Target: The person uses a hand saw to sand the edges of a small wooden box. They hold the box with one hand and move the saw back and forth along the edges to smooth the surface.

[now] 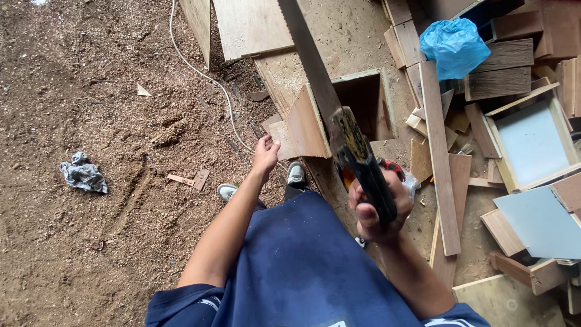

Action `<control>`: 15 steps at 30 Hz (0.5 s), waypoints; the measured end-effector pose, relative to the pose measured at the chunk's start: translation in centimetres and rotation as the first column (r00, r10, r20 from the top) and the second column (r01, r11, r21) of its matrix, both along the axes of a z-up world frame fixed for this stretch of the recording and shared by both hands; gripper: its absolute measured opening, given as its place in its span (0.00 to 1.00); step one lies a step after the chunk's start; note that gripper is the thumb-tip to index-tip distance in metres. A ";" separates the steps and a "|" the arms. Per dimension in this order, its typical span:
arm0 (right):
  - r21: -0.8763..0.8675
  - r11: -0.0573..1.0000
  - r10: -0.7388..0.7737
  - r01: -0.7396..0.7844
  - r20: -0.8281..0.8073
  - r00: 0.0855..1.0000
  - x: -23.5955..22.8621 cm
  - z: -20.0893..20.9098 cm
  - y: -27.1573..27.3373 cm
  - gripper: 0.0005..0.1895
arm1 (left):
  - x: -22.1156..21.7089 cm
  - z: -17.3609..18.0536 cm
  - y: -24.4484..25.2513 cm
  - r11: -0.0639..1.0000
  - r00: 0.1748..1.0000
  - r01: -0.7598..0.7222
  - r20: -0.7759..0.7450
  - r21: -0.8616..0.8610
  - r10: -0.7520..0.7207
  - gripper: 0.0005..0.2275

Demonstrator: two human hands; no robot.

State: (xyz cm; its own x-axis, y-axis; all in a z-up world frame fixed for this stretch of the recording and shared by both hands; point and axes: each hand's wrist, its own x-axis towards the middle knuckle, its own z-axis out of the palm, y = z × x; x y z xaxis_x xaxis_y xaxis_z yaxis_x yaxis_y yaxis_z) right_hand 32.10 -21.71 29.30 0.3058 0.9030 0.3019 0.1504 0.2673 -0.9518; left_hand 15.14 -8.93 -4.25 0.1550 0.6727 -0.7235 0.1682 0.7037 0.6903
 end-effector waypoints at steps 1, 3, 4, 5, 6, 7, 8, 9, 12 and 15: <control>-0.015 1.000 0.006 -0.006 -0.020 1.000 0.2 0.1 0.4 0.29 | 0.0 -0.3 0.0 1.000 1.000 0.000 0.010 0.007 0.000 0.26; -0.040 0.999 0.018 -0.020 -0.060 0.998 0.5 0.2 1.3 0.29 | 0.1 -0.6 0.0 1.000 1.000 0.005 0.023 0.019 -0.005 0.25; -0.032 0.999 0.026 -0.026 0.002 1.000 0.7 0.3 1.7 0.29 | 0.2 -0.7 0.1 1.000 1.000 0.010 0.025 0.025 -0.011 0.25; -0.024 0.999 0.038 -0.036 0.063 0.997 0.8 0.5 2.1 0.29 | 0.2 -0.6 0.1 0.999 1.000 0.012 0.026 0.030 -0.012 0.25; -0.017 0.999 0.049 -0.047 0.123 0.991 0.8 0.7 2.4 0.28 | 0.2 -0.5 0.3 0.999 1.000 0.022 0.001 0.042 -0.022 0.26; -0.031 0.998 0.054 -0.051 0.102 0.993 0.8 0.9 2.7 0.28 | 0.2 -0.3 0.3 0.998 0.999 0.033 -0.023 0.052 -0.031 0.26; -0.045 0.997 0.059 -0.056 0.080 0.995 0.8 1.1 2.9 0.28 | 0.2 0.0 0.3 0.997 0.998 0.043 -0.047 0.061 -0.040 0.26; -0.056 0.997 0.061 -0.057 0.059 0.996 0.9 1.3 3.2 0.28 | 0.3 0.2 0.4 0.995 0.995 0.070 -0.077 0.075 -0.064 0.24; -0.067 0.995 0.081 -0.080 0.013 0.997 0.8 1.7 3.9 0.28 | 0.3 0.5 1.3 0.989 0.988 0.117 -0.114 0.088 -0.107 0.20; -0.086 0.994 0.071 -0.068 0.036 0.997 0.8 1.7 4.0 0.28 | 0.0 -0.6 1.5 0.989 0.987 0.135 -0.100 0.066 -0.128 0.17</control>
